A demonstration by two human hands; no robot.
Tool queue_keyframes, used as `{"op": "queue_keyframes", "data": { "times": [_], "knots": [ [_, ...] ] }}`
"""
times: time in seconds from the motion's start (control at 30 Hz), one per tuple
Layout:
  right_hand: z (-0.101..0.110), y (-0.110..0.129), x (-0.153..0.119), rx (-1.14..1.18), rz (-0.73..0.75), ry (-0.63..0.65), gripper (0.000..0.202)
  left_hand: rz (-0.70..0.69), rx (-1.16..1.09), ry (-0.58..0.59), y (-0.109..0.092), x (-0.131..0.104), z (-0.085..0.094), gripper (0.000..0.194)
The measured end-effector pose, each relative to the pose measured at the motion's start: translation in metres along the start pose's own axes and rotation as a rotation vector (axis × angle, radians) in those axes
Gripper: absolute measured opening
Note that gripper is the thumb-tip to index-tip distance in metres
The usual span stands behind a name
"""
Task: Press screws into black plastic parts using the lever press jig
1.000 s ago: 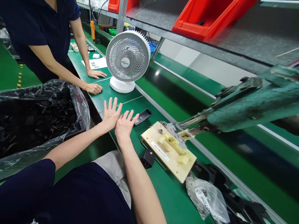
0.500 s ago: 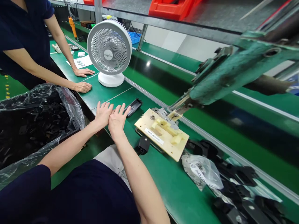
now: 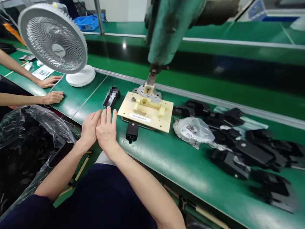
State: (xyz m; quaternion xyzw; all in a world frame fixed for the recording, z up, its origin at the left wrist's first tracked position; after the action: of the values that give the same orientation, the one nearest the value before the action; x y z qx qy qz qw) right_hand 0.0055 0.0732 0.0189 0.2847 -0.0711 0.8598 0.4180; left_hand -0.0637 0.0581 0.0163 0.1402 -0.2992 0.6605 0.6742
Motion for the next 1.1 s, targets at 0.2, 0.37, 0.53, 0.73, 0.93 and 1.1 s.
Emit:
{"op": "queue_keyframes", "data": {
  "times": [0.2, 0.37, 0.53, 0.73, 0.93, 1.1],
  "knots": [
    [0.013, -0.022, -0.021, 0.037, -0.029, -0.104, 0.034, 0.055, -0.33, -0.02, -0.014, -0.01, -0.011, 0.029],
    [0.02, -0.036, -0.026, 0.082, -0.077, -0.031, 0.026, 0.163, -0.361, -0.01, 0.002, -0.017, -0.016, 0.033],
    [0.042, -0.038, -0.052, 0.234, 0.003, -0.068, 0.016, 0.274, -0.399, 0.014, 0.027, -0.039, -0.013, 0.03],
    [0.056, -0.085, -0.112, 0.304, -0.23, -0.289, 0.023, 0.311, -0.508, 0.01, 0.021, -0.067, -0.01, 0.025],
    [0.026, -0.108, -0.122, 0.27, -0.454, -0.165, 0.052, 0.296, -0.827, 0.083, -0.028, -0.06, -0.039, 0.028],
    [0.007, -0.098, -0.101, 0.245, -0.438, -0.145, 0.058, 0.452, -1.192, 0.154, -0.06, -0.054, -0.065, 0.032]
  ]
}}
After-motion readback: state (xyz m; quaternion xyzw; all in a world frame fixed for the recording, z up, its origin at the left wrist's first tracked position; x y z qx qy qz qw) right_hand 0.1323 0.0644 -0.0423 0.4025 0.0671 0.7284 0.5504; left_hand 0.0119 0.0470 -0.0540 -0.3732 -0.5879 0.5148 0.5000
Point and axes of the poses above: each hand's wrist, its own x-axis towards the middle knuckle, its own z-axis out of the back of the hand, y = z × x, the point moved 5 cm from there along x, towards the middle knuckle, and after that the axes turned 9 degrees about -z, right-handed, at the moved point
